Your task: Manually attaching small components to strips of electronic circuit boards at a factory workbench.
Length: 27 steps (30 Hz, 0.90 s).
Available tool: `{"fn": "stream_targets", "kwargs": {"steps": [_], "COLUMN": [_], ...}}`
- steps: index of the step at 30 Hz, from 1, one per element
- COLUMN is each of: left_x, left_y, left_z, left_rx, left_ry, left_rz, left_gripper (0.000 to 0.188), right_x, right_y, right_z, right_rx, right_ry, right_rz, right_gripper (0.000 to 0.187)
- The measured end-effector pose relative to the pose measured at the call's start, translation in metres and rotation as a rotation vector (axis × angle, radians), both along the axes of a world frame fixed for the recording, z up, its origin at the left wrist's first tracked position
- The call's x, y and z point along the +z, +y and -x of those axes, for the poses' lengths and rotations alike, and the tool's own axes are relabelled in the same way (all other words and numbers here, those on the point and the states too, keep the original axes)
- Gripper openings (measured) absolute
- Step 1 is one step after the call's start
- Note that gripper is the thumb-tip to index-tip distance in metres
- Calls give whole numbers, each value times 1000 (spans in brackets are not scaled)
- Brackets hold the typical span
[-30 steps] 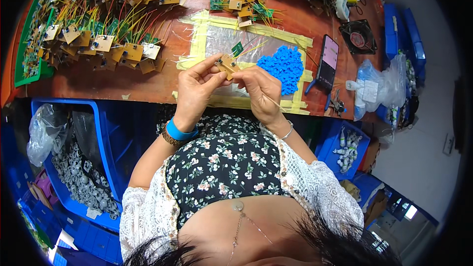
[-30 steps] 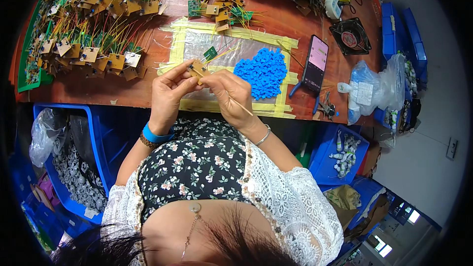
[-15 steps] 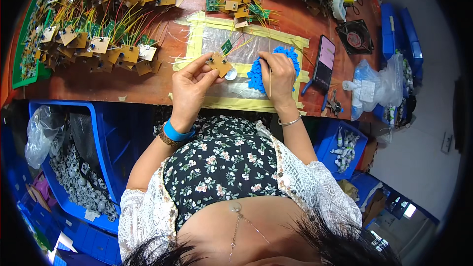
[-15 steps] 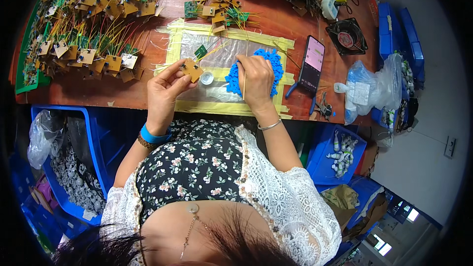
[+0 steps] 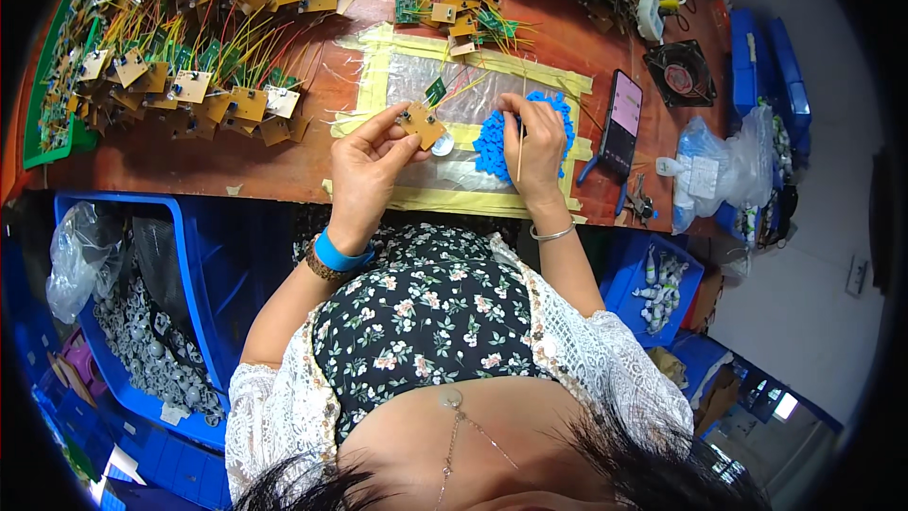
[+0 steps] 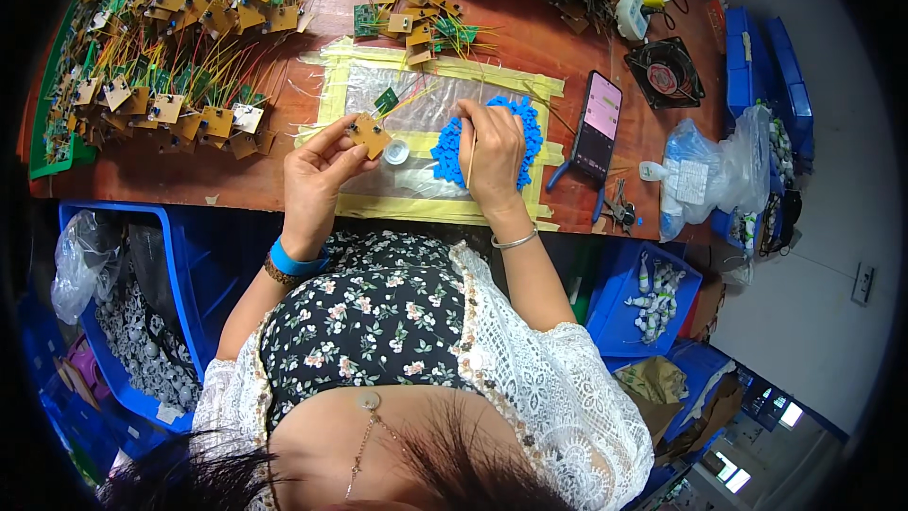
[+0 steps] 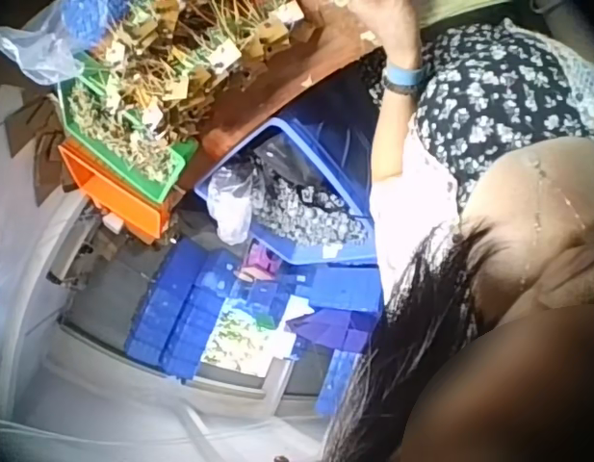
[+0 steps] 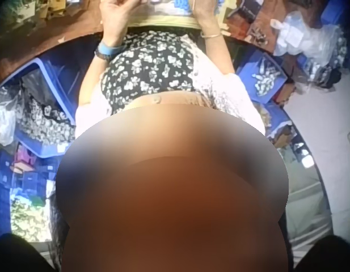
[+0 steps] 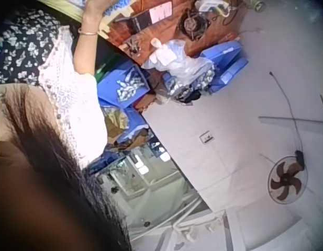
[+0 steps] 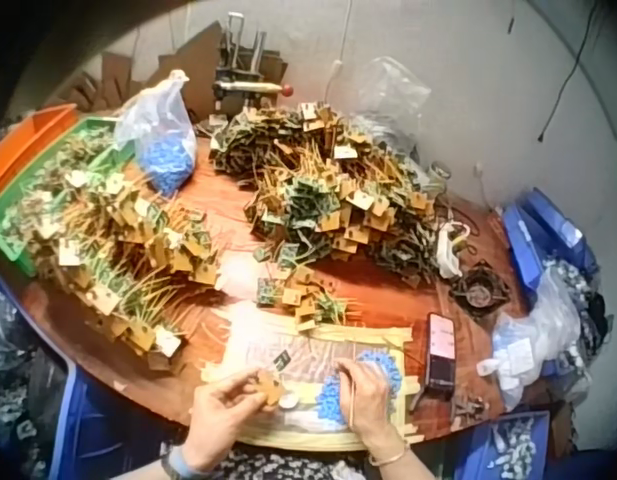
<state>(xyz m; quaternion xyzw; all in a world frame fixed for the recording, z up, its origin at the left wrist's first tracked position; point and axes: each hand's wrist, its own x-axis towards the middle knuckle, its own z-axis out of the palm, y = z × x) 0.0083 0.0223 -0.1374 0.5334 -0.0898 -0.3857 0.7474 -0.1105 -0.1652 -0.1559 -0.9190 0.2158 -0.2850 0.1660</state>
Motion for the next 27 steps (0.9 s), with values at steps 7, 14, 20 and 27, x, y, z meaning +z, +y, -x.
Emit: {"fn": "stream_targets", "kwargs": {"steps": [7, 14, 20, 27], "left_x": [-1, 0, -2, -2], "left_y": [-1, -3, -5, -7], "left_z": [1, 3, 8, 11], "left_rx": [3, -15, -54, -26], "left_ry": [-4, -12, -22, -123], "left_rz": [-5, 3, 26, 31], "left_gripper": [40, 39, 37, 33], "right_x": [3, 12, 51, 47], "right_y": [5, 18, 56, 64], "right_z": [-1, -1, -24, -29], "right_rx": [24, 12, 276, 286], "right_ry": [54, -15, -225, -150], "right_rz": [86, 27, -84, 147], "right_gripper": [21, 22, 26, 25]}}
